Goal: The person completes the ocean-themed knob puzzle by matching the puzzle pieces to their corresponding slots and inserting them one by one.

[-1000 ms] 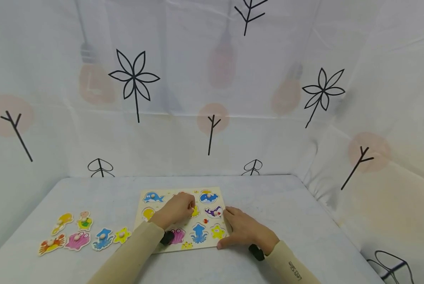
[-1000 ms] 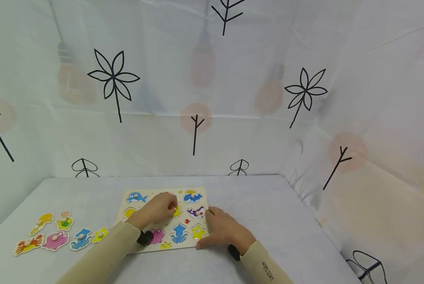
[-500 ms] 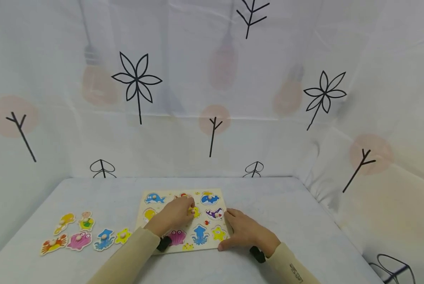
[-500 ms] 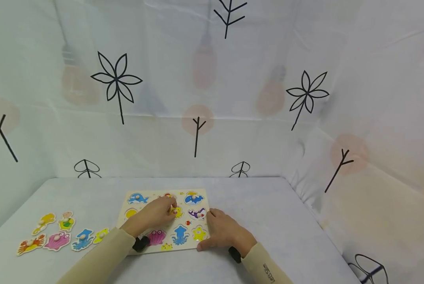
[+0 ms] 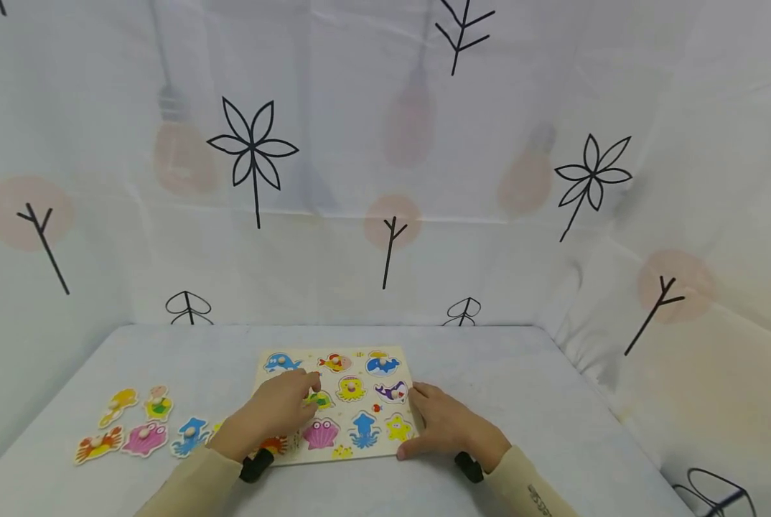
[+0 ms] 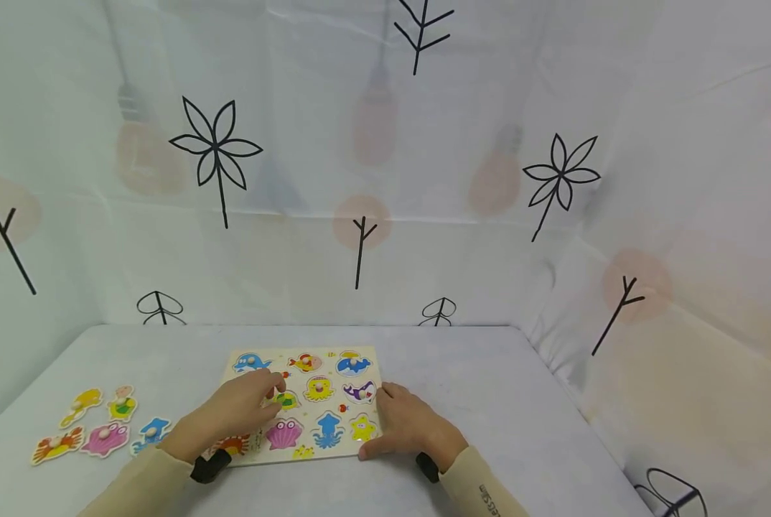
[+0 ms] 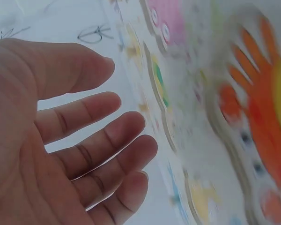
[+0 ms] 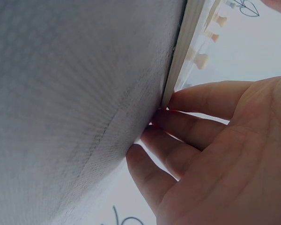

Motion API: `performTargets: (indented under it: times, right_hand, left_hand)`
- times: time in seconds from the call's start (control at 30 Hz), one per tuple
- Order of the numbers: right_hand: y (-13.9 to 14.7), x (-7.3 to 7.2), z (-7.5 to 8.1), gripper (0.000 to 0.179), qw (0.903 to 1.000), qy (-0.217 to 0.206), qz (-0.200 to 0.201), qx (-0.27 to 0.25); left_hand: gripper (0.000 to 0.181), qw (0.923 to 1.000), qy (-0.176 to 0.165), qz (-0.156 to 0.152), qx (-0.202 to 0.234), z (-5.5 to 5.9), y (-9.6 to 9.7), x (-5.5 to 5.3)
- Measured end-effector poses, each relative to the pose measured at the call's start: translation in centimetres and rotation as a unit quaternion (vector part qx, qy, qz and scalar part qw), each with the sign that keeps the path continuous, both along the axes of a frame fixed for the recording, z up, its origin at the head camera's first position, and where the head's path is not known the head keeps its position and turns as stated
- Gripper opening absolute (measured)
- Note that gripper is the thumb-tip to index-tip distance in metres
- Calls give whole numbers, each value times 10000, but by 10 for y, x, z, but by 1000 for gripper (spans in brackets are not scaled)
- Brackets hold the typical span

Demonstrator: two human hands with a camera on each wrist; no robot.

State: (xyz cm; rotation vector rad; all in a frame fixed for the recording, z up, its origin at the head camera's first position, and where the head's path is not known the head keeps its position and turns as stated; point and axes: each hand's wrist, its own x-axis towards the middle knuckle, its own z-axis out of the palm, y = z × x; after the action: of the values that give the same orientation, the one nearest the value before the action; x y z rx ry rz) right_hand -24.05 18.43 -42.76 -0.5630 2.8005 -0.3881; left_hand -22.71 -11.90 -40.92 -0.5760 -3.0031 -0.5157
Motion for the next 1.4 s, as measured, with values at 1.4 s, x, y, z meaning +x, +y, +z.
performTargets:
  times: [1.4]
  right_hand:
    - [1, 0, -1, 118, 10000, 69, 39, -2]
  left_hand:
    - [18, 9882, -226, 1433, -493, -2, -202, 18]
